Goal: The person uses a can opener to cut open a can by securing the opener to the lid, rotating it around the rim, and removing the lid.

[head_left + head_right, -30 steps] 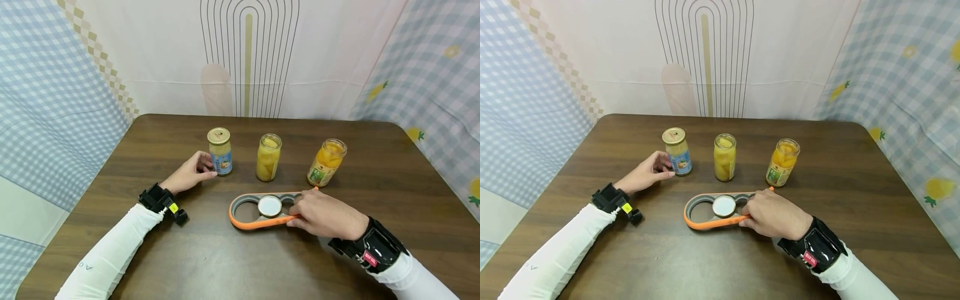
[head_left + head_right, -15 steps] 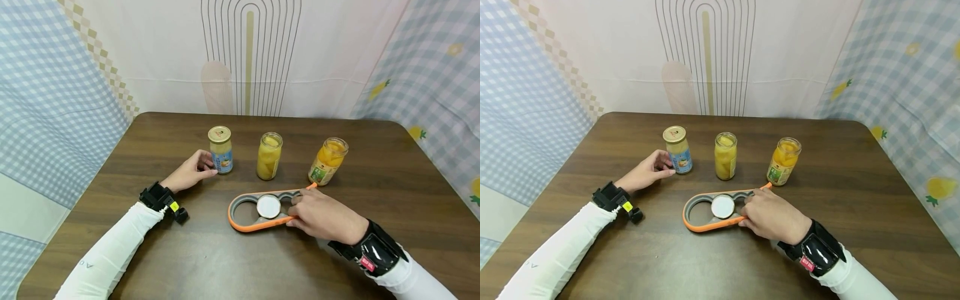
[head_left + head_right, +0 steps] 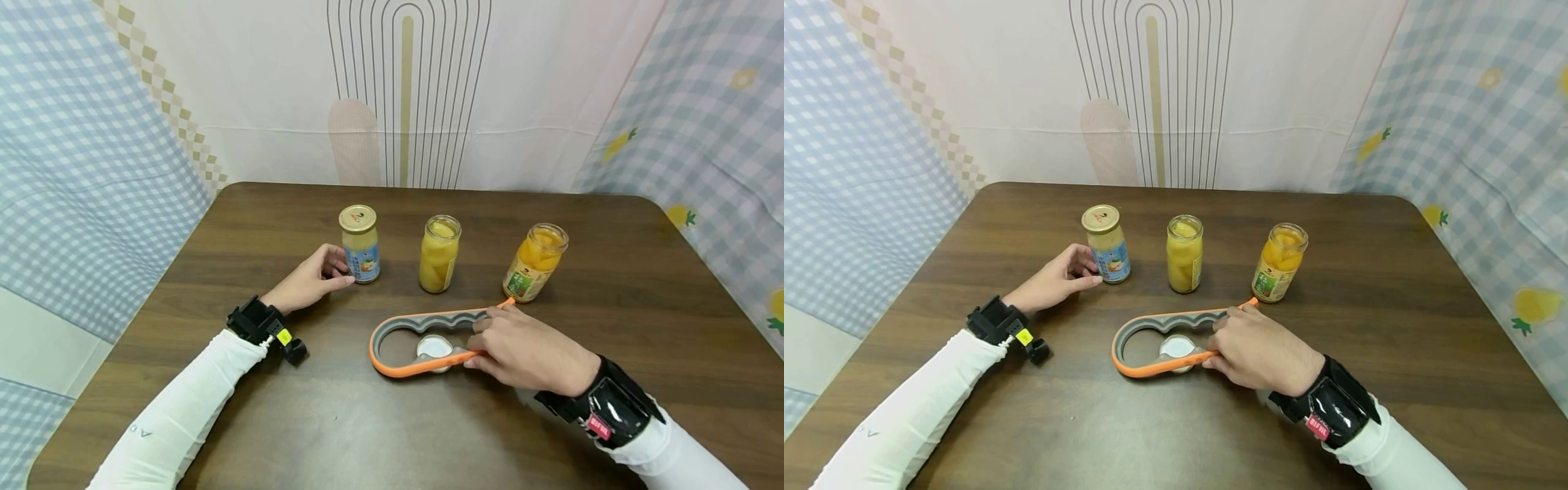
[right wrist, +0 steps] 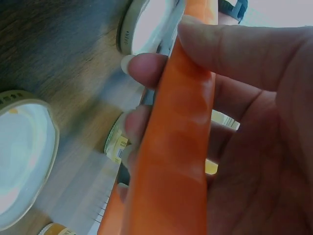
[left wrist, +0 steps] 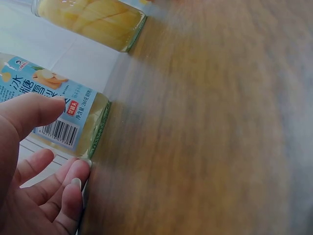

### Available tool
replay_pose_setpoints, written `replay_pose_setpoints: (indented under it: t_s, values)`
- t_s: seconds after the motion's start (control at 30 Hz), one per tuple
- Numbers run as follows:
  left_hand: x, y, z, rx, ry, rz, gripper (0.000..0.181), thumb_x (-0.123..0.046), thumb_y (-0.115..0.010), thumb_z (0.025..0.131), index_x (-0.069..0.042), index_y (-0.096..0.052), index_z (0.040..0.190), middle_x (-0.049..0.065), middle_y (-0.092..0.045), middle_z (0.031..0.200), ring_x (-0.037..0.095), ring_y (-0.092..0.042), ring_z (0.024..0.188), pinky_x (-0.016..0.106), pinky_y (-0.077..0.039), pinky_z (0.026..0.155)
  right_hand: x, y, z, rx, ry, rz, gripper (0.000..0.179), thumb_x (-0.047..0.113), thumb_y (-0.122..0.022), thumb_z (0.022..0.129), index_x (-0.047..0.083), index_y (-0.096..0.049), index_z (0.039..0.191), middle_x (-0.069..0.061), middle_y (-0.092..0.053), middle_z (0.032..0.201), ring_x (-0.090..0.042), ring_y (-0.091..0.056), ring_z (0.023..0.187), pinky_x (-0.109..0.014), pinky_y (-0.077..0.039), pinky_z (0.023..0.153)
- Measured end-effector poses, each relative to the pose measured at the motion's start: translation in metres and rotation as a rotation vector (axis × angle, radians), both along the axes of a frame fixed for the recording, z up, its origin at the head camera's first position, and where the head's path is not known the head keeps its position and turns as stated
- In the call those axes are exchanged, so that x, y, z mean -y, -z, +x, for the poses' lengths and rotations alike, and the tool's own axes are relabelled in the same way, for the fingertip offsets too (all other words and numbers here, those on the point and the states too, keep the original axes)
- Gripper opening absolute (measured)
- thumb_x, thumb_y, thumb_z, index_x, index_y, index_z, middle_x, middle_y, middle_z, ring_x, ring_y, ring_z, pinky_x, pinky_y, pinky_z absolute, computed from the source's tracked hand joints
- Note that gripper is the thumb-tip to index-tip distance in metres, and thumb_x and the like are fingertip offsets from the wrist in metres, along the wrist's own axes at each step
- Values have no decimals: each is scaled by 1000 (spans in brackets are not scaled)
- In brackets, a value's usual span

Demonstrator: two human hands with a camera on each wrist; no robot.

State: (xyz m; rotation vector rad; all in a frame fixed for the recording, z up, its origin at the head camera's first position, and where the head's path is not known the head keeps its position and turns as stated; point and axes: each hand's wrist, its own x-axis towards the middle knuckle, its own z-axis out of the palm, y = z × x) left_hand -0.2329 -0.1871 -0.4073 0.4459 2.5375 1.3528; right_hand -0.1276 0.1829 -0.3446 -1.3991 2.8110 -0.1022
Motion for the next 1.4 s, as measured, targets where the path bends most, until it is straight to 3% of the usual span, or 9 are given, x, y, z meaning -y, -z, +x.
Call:
replay_pose_setpoints:
  t_s: [0.2,0.4,0.6,0.83,1.07,1.17,1.23,1.3,1.4]
  values:
    - [0,0,-1,-5,-5,-2,51,-27,-71,97,-8,-44,136,15,-59,128,27,-58,109,37,-47,92,1,-2,3,-67,-4,-10,20,33,-75,92,27,-64,76,15,-57,76,-12,-49,78,-39,-48,74]
    - [-2,-2,0,-12,-16,7,55,-26,-73,95,-8,-42,137,15,-56,130,28,-58,111,36,-47,90,2,-2,5,-184,-20,-44,18,33,-77,90,23,-65,80,12,-54,75,-12,-44,75,-31,-42,71]
    - [-6,-1,-1,-9,-28,40,72,-27,-76,92,-10,-35,148,16,-51,143,34,-53,129,48,-47,105,5,-3,3,-317,-29,-100,20,29,-75,92,17,-61,85,7,-53,78,-13,-46,74,-29,-40,67]
    - [-15,2,-5,-22,-31,102,93,-28,-81,88,-13,-21,158,15,-36,159,36,-37,147,55,-32,121,6,-6,2,-312,14,-151,25,33,-76,90,16,-58,86,6,-49,75,-11,-43,70,-28,-42,63]
    - [-26,1,-7,-16,-36,200,102,-24,-82,87,-17,-11,160,14,-28,163,35,-34,150,53,-29,123,7,-6,-2,-366,-59,-212,22,26,-77,87,14,-59,89,6,-51,73,-10,-45,68,-29,-44,64]
    - [-29,1,-6,-7,-43,226,101,-23,-82,87,-19,-12,160,14,-29,163,37,-35,149,55,-29,122,8,-5,-3,-365,-91,-278,17,28,-65,98,12,-61,97,7,-51,75,-9,-44,66,-27,-44,62]
    - [-31,2,-6,0,-45,245,99,-21,-81,88,-20,-12,160,14,-31,161,37,-36,148,56,-30,121,10,-5,-4,-359,-100,-317,23,33,-55,105,11,-61,102,7,-51,75,-8,-43,65,-25,-43,61]
    - [-32,2,-6,4,-48,261,98,-21,-80,89,-21,-13,160,14,-34,159,37,-38,146,56,-31,121,12,-6,-4,-351,-102,-349,30,38,-48,107,12,-62,104,8,-52,75,-6,-42,64,-24,-42,59]
    - [-34,1,-6,2,-54,289,97,-18,-79,89,-22,-13,159,14,-37,156,37,-43,142,56,-34,118,15,-7,-3,-340,-104,-374,30,40,-49,107,12,-62,105,9,-53,77,-5,-43,64,-22,-43,58]
